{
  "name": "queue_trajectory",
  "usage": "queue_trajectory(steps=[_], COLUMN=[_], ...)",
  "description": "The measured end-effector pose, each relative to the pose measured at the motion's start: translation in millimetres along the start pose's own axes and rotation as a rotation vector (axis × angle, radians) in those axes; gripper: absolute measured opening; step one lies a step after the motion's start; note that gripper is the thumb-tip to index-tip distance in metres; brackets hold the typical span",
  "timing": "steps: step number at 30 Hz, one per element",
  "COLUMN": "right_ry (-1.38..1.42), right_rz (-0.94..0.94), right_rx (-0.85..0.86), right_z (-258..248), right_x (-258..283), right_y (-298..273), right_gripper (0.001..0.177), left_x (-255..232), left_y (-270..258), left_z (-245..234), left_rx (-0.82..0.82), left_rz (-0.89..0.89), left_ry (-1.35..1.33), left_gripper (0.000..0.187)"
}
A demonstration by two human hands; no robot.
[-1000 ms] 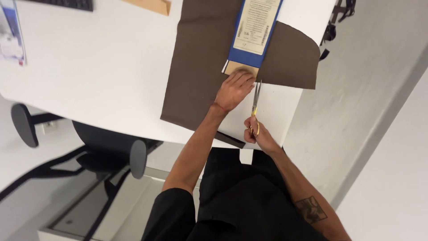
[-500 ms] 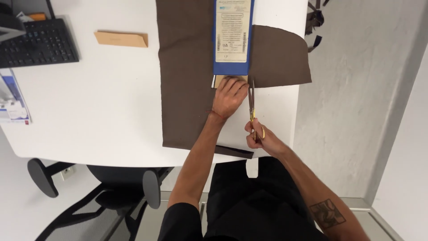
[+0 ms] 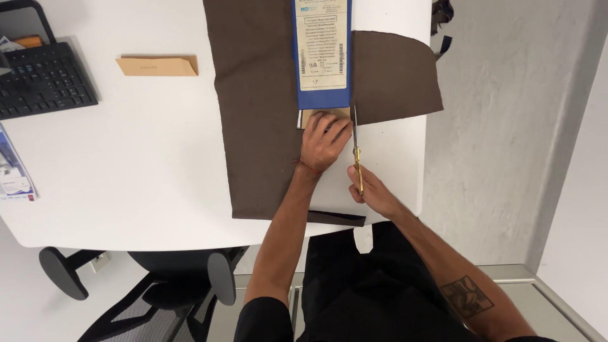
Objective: Cutting a piece of leather around a cardboard template using scissors.
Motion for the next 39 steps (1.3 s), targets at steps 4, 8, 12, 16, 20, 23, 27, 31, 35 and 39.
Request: queue_trajectory(steps=[4,8,12,16,20,23,27,31,35,39], right_ry=[0.015,0.067,0.168,0.174,0.171,0.203,0.257,0.268,0.241,0.252], right_rz=[-0.008,-0.001,0.01,0.014,0.016,0.008,0.029,0.027,0.04,0.107], right_rx=[-0.039,-0.035,-0.005,-0.016,-0.025,-0.009,0.012,0.016,-0.005,-0.027], right_z=[0,3,7,5,2,6,10,4,4,8], right_x=[1,10,12,3,11,19,16,15,31,30], right_y=[1,-3,-7,-2,-1,-3,-4,3,1,-2], right_gripper=[0.048,0.047,0.047,0.047,0.046,0.046,0.045,0.045,0.044,0.044], left_x=[2,3,2,2,2,2,1,2,4,4], left_y=[-3,-5,-6,-6,-6,-7,-8,-6,-11,-11], left_z=[2,3,5,5,4,4,5,4,7,8], left_rx=[-0.002,0.006,0.026,0.028,0.029,0.032,0.036,0.022,0.005,0.016], left_rz=[-0.01,-0.006,0.006,0.004,0.009,0.002,0.005,0.01,0.008,0.002], left_ry=[0.011,0.011,0.003,0.005,0.008,0.005,0.005,0.009,0.0,0.009], left_gripper=[0.011,0.011,0.014,0.014,0.015,0.015,0.014,0.013,0.012,0.012])
Point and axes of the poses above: each hand's wrist, its own y-axis towards the middle knuckle, its own z-axis out of the palm, x = y × z, the point moved 7 cm from there along y, towards the middle knuckle, and after that the axes turned 13 degrees about -y, right-handed, at the moved point
